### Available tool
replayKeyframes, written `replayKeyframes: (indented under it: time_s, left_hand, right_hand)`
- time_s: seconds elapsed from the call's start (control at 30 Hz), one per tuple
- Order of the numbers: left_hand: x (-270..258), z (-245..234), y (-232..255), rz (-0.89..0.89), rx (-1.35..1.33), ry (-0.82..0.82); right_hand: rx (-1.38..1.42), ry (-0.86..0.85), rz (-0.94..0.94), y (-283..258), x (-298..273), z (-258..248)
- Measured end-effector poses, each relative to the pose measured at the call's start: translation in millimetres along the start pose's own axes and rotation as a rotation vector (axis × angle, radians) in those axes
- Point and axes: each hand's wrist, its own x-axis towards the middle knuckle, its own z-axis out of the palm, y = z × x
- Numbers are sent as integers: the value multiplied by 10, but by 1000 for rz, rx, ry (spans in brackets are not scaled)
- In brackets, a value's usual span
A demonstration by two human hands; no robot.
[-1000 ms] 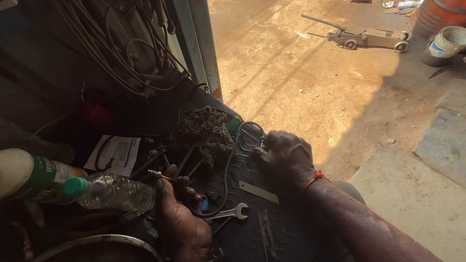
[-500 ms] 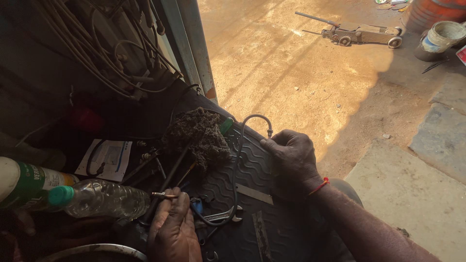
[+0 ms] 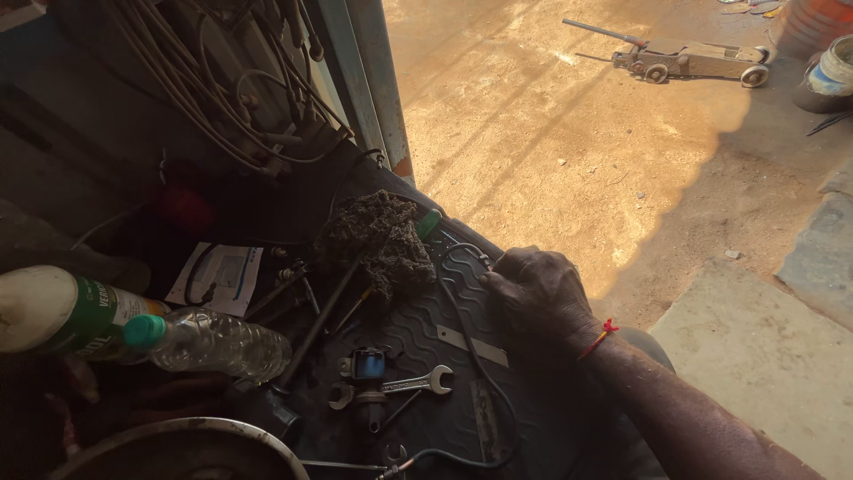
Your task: The person cleans a black flexible hose and a metal connector by hand using a small tool to scrape off debris and a cloth to wipe the surfaces.
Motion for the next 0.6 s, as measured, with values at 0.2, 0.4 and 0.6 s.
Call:
replayKeyframes:
  time_s: [0.2,0.4,0.6]
  left_hand:
    - [-409,255,976,279,393,-77]
    - [421,847,1884,1109,866,93]
    - [1141,885,1811,306,888,-289]
  right_hand:
    - [-4,34,-158,73,49,9]
    - [-28,99,-634,-67,52,-70]
    - [121,-23,-224,-259,-82,-222]
